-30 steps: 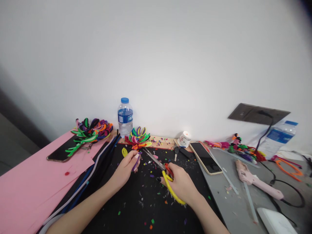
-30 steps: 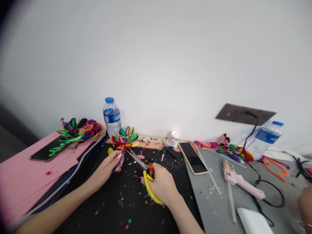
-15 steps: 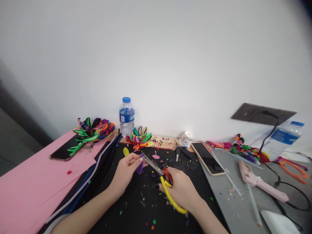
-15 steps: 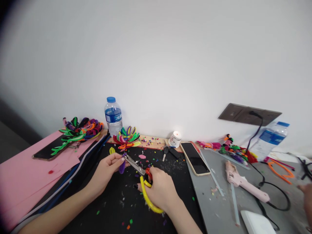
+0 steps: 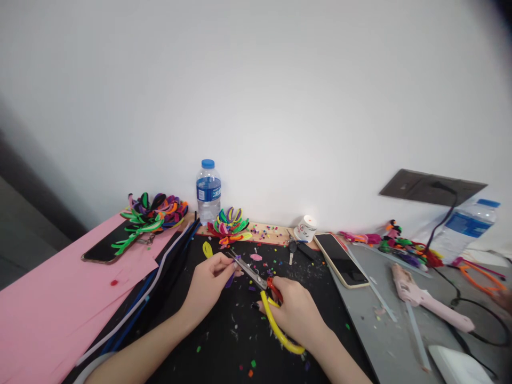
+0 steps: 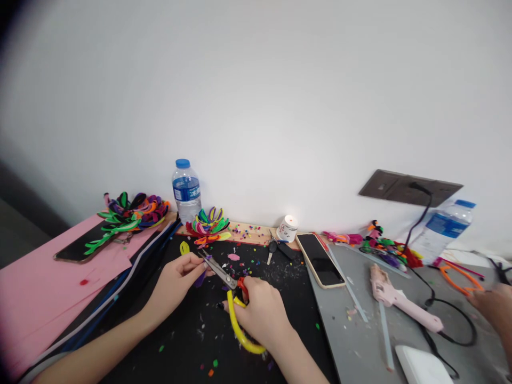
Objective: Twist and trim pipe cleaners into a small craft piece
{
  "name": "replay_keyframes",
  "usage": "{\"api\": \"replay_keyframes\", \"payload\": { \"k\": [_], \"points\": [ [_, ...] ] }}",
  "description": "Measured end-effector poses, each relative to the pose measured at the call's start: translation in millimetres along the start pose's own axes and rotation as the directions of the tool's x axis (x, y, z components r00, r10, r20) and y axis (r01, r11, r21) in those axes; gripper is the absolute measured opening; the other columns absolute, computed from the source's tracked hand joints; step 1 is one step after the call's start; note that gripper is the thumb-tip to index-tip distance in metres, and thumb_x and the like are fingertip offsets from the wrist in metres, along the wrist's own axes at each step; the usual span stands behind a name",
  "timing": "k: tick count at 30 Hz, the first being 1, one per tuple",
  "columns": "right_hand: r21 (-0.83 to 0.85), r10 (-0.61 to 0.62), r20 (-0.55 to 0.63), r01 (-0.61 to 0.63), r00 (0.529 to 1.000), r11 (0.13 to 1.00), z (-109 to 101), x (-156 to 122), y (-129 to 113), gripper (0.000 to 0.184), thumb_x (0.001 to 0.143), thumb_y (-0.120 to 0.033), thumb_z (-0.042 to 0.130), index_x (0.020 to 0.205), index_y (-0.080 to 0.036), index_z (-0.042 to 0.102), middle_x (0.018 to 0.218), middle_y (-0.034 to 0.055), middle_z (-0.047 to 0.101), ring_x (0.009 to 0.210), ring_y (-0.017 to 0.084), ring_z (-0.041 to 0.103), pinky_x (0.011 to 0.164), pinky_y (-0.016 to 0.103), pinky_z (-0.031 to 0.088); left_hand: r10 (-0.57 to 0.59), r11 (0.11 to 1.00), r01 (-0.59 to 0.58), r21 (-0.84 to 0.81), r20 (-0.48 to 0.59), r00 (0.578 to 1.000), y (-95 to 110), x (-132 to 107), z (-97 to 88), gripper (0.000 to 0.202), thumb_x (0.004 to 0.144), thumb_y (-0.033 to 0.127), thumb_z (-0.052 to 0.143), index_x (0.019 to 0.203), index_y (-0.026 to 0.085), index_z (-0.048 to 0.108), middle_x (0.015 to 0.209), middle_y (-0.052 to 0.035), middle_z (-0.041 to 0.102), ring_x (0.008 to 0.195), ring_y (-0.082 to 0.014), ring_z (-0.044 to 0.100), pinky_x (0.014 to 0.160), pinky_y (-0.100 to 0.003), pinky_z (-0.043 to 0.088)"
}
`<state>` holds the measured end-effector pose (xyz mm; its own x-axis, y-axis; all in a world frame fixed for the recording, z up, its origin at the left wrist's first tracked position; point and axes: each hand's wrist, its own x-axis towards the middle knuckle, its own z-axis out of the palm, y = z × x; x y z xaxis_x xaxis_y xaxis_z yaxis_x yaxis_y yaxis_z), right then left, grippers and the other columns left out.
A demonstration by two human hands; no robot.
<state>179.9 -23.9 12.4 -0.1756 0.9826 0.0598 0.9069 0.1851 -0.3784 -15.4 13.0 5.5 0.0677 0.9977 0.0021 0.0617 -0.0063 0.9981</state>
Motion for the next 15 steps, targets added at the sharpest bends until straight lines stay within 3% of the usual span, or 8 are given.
{"api": "replay_keyframes", "payload": {
  "k": [11,15],
  "points": [
    [0.056,0.001,0.038,-0.003,0.999,0.998,0.2,0.9,3.1,0.034,0.068,-0.041,0.061,0.058,-0.019,0.037,0.053,-0.0053,0.044,0.047,0.008,0.03,0.046,0.021,0.017,-0.01,0.999,0.012,-0.039,0.046,0.999,3.0,2.5,-3.2,0.013,0.074,0.028,0.059,0.071,0.014,0.057,0.068,-0.0031,0.068,0.067,-0.0171,0.065,0.067,-0.026,0.048],
    [0.114,-0.012,0.098,0.001,0.995,0.993,-3.2,2.9,6.1,0.033,0.068,-0.038,0.06,0.057,-0.018,0.037,0.053,-0.0059,0.042,0.049,0.008,0.03,0.046,0.02,0.018,-0.042,0.988,0.065,-0.14,0.157,0.987,-1.7,7.1,-7.4,0.018,0.074,0.03,0.06,0.076,0.013,0.059,0.072,-0.0052,0.069,0.066,-0.0172,0.065,0.065,-0.027,0.049]
  ]
}}
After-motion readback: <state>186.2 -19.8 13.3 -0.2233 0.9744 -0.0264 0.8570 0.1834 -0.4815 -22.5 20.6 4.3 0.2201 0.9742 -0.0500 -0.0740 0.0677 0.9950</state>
